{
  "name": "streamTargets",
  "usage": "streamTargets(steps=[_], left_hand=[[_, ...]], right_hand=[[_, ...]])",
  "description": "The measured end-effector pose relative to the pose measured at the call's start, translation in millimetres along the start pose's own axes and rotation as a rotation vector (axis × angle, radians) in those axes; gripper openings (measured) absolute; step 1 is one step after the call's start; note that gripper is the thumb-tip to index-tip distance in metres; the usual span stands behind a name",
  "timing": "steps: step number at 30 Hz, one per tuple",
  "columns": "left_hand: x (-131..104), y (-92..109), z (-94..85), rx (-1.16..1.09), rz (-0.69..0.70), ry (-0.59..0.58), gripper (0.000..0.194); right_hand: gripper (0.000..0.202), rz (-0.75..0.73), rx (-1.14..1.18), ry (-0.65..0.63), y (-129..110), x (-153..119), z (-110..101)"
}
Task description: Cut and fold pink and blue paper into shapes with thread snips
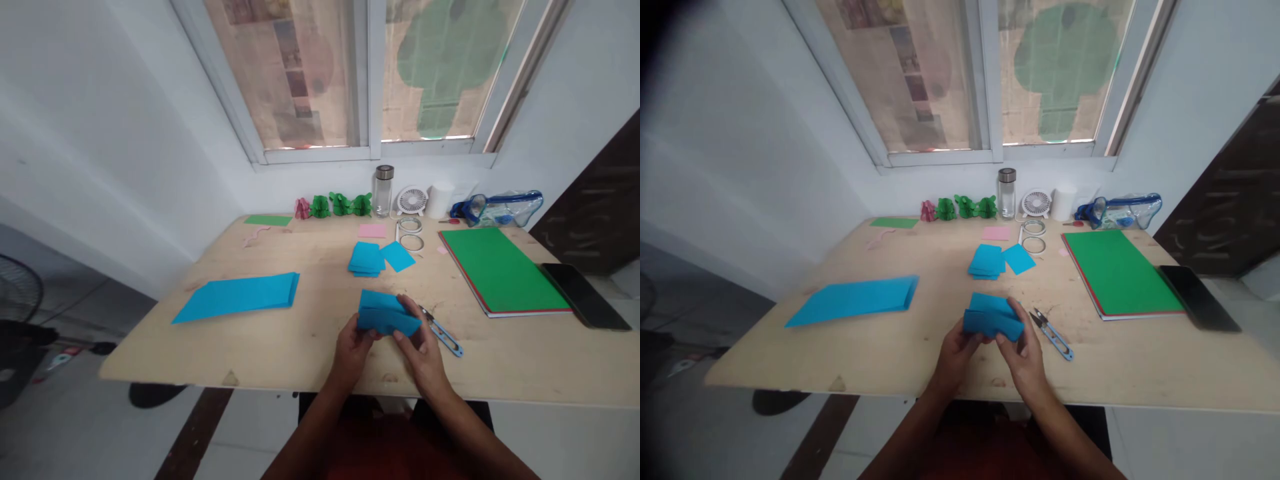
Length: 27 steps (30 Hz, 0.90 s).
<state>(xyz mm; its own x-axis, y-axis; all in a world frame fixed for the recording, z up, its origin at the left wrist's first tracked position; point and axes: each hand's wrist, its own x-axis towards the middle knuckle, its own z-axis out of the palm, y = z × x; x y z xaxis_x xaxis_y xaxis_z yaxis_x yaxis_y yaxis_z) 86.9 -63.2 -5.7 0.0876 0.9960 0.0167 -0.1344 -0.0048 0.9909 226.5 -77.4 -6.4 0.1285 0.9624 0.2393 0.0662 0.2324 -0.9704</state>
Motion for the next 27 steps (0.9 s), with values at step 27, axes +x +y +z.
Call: streamTargets(steps=[27], left_hand=[[-10, -7, -5.0, -0.191, -0.232, 0.07, 0.066]], right_hand=[[0.077, 0.247, 0.066, -0.015, 21, -5, 14]])
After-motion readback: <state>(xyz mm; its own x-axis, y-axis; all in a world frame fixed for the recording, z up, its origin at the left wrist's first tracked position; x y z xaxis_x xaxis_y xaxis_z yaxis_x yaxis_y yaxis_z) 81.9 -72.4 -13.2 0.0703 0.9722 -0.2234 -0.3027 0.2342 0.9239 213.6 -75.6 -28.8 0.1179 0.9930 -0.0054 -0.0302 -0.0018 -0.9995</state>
